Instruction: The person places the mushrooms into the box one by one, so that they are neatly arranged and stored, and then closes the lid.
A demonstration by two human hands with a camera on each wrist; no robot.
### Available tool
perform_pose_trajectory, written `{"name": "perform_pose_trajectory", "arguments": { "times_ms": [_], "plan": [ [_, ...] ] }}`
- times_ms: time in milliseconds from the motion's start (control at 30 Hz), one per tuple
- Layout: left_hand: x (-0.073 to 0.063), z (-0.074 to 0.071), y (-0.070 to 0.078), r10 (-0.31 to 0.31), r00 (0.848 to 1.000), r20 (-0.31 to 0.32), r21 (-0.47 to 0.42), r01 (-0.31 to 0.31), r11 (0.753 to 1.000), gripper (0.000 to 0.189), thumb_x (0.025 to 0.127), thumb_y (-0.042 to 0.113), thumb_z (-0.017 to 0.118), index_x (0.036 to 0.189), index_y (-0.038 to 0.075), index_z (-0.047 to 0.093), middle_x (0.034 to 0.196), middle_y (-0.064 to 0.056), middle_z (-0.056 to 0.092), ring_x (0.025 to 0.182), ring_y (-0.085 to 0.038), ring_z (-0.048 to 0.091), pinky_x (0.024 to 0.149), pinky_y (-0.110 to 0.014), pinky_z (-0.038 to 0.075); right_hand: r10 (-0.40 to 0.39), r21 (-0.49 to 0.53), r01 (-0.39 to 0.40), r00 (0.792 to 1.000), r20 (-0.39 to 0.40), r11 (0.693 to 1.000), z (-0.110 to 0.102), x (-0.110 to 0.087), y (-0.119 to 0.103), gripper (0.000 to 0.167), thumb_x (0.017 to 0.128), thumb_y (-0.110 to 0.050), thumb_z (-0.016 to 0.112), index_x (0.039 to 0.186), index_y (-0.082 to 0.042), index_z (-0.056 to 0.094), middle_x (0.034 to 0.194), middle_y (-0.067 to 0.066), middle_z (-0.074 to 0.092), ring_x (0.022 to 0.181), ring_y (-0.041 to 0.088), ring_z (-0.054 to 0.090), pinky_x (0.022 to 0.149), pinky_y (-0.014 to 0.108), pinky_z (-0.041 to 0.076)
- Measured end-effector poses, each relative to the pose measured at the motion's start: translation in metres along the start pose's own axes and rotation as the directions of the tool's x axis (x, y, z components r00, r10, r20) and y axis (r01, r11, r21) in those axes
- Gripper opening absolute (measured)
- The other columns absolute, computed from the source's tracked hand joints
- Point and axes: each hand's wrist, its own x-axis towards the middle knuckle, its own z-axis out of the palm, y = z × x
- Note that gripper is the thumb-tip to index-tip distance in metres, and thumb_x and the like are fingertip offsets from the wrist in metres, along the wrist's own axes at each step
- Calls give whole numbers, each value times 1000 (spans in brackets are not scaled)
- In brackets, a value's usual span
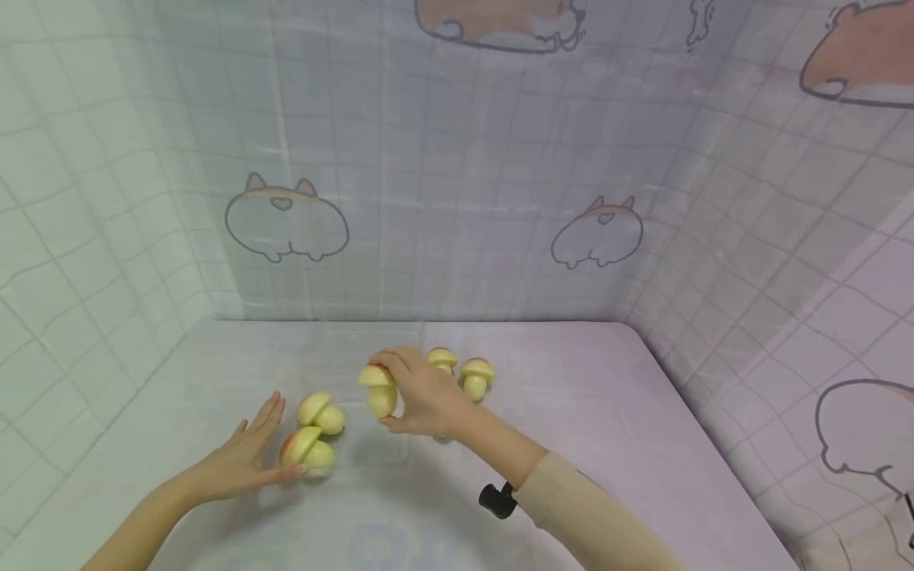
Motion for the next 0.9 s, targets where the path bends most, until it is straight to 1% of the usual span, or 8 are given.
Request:
{"name": "perform_pose_trajectory", "arguments": {
  "times_ms": [100, 233, 267, 333, 400, 633, 767, 900],
  "plan": [
    [0, 0, 0, -4, 1000, 1, 6, 4, 1000, 114, 78, 52, 74, 145, -18, 13, 152, -37, 8, 139, -50, 12, 104, -72, 12, 10, 5, -11, 998, 63, 1000, 5, 4, -2, 80, 71, -29, 84, 136, -12, 41, 135, 3, 46, 124, 16, 45, 91, 22, 48],
    [0, -1, 0, -7, 1000, 5, 4, 7, 1000, 114, 78, 52, 73, 145, -18, 13, 152, -37, 8, 139, -51, 12, 104, -72, 11, 19, -5, -18, 987, 157, 1000, 15, 8, -4, 81, 71, -28, 84, 137, -15, 40, 137, 2, 45, 125, 15, 45, 79, 16, 49],
    [0, -1, 1, -5, 1000, 4, 6, 5, 1000, 114, 78, 52, 73, 144, -19, 14, 152, -37, 8, 139, -51, 13, 103, -73, 12, 20, -6, -19, 984, 177, 1000, 17, 9, -4, 80, 71, -28, 84, 137, -15, 40, 137, 2, 45, 124, 14, 45, 74, 15, 49],
    [-1, -1, 2, -7, 1000, 5, -1, 7, 1000, 114, 78, 51, 74, 144, -19, 14, 152, -37, 8, 139, -51, 13, 103, -73, 11, 15, -10, -14, 978, 209, 1000, 22, 10, -5, 80, 71, -28, 84, 137, -16, 40, 136, 2, 45, 124, 14, 45, 67, 12, 47],
    [-1, -1, 2, -10, 1000, 4, -10, 10, 1000, 114, 78, 51, 74, 144, -19, 14, 152, -37, 8, 139, -51, 13, 103, -73, 11, 8, -12, -5, 973, 231, 1000, 28, 12, -5, 80, 70, -28, 84, 136, -17, 41, 135, 2, 46, 124, 14, 45, 63, 12, 45],
    [-1, 0, 3, -15, 1000, 8, 0, 15, 1000, 114, 78, 52, 73, 144, -19, 13, 152, -37, 7, 139, -51, 13, 104, -73, 11, -24, -17, 30, 959, 283, 999, 44, 17, -5, 76, 72, -25, 83, 135, -15, 42, 134, 2, 46, 124, 14, 45, 72, 18, 50],
    [-1, -1, 5, -8, 1000, 4, 2, 8, 1000, 113, 78, 52, 73, 144, -19, 14, 152, -37, 7, 138, -51, 14, 103, -73, 12, -26, -4, 28, 952, 304, 1000, 51, 18, -7, 74, 73, -23, 82, 135, -14, 44, 134, 2, 46, 124, 16, 45, 70, 18, 50],
    [-2, -2, 6, -11, 1000, 6, 7, 11, 1000, 113, 79, 52, 73, 145, -18, 14, 152, -37, 7, 138, -51, 14, 104, -72, 12, -38, -1, 40, 944, 329, 999, 57, 18, -8, 72, 74, -23, 81, 135, -14, 44, 134, 1, 47, 126, 15, 44, 76, 19, 50]
  ]
}}
